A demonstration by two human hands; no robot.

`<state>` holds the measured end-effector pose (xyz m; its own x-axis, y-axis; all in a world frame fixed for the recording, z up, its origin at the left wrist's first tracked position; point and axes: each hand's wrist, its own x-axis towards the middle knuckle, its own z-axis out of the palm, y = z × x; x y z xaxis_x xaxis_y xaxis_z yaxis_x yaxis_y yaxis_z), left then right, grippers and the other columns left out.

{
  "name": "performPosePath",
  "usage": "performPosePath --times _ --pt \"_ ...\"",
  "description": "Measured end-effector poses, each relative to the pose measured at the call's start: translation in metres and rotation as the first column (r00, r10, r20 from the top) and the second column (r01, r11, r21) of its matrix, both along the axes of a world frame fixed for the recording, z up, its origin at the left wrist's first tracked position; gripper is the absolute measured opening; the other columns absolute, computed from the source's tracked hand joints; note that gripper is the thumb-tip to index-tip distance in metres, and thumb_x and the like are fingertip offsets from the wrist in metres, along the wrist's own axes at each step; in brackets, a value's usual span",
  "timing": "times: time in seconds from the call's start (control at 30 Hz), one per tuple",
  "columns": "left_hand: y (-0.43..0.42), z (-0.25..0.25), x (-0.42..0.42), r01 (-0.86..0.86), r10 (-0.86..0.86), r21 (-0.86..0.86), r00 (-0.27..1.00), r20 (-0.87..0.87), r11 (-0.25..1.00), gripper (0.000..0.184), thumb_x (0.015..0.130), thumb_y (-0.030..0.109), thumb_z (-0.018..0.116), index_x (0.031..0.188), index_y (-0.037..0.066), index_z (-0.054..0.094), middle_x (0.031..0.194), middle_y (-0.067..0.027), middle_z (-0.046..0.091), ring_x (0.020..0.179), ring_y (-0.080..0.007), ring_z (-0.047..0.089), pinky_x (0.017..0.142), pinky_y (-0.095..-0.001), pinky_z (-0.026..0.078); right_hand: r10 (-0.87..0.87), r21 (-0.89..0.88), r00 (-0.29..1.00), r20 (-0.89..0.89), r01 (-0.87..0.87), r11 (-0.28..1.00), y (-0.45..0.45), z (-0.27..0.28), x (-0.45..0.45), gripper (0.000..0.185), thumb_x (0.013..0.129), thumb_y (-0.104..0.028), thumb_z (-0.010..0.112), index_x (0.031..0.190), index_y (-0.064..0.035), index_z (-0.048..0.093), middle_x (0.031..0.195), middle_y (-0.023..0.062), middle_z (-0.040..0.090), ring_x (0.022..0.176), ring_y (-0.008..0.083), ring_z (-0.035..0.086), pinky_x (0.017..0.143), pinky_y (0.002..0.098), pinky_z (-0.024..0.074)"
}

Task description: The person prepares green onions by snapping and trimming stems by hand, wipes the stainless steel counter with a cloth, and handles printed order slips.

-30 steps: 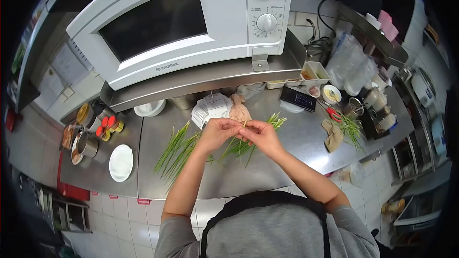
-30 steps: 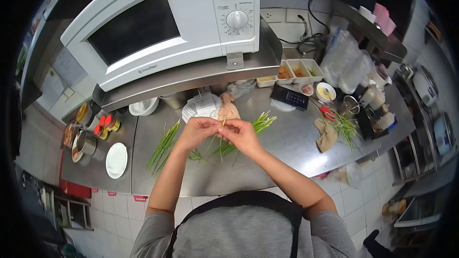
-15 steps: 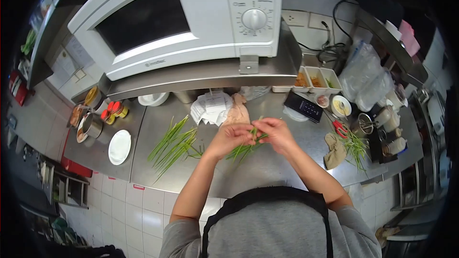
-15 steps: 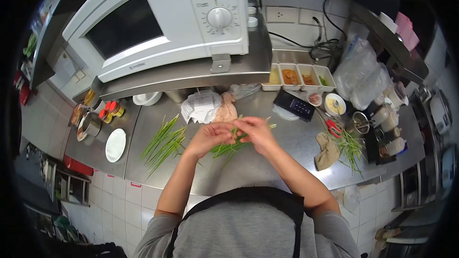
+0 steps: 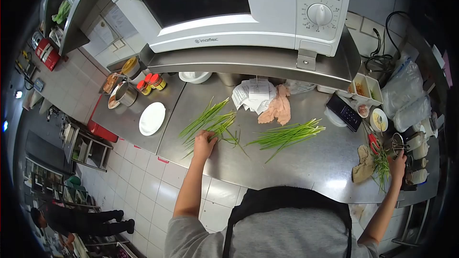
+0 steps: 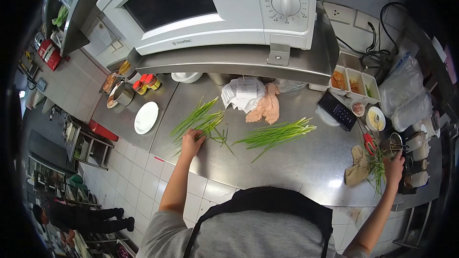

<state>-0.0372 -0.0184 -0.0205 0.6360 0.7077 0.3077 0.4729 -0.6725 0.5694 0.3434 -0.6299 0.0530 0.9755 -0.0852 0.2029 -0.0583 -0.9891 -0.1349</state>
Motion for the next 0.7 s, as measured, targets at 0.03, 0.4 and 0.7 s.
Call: performPosePath --times 0.03,0.4,0.7 --pt "-0.002 0.0 0.002 -0.021 0.021 0.003 1.0 -0.002 1.0 0.012 0.072 0.009 0.069 0.081 0.001 0.066 0.082 -0.0135 0.062 0.073 -0.0269 0.062 0.068 -0.0354 0.049 0.167 0.069 0.985 0.046 -0.17 0.983 -0.001 -0.006 0.002 0.053 0.08 -0.018 0.064 0.125 -0.0001 0.044 0.114 0.0233 0.05 0.103 0.0385 0.052 0.083 0.0438 0.0444" --pt "-0.037 0.056 0.0 0.203 -0.206 -0.652 0.976 0.073 0.731 0.012 0.083 0.013 0.064 0.081 0.001 0.064 0.082 -0.0079 0.065 0.073 -0.0125 0.06 0.066 -0.0281 0.048 0.938 0.74 0.346 -0.004 -0.63 0.236 0.226 0.007 -0.126 0.027 0.078 -0.013 0.066 0.103 -0.0014 0.063 0.089 0.0132 0.061 0.078 0.0234 0.062 0.068 0.0306 0.0499" --pt "-0.16 0.052 0.046 0.394 -0.25 -0.906 0.872 0.422 -0.157 0.017 0.09 0.019 0.058 0.099 0.005 0.061 0.093 -0.0068 0.065 0.086 -0.0157 0.061 0.078 -0.0267 0.047 0.973 0.999 0.227 -0.024 0.032 0.017 0.299 -0.018 -0.18 0.022 0.086 -0.02 0.064 0.102 -0.0046 0.065 0.073 -0.002 0.06 0.062 0.0042 0.052 0.053 0.0191 0.0392"
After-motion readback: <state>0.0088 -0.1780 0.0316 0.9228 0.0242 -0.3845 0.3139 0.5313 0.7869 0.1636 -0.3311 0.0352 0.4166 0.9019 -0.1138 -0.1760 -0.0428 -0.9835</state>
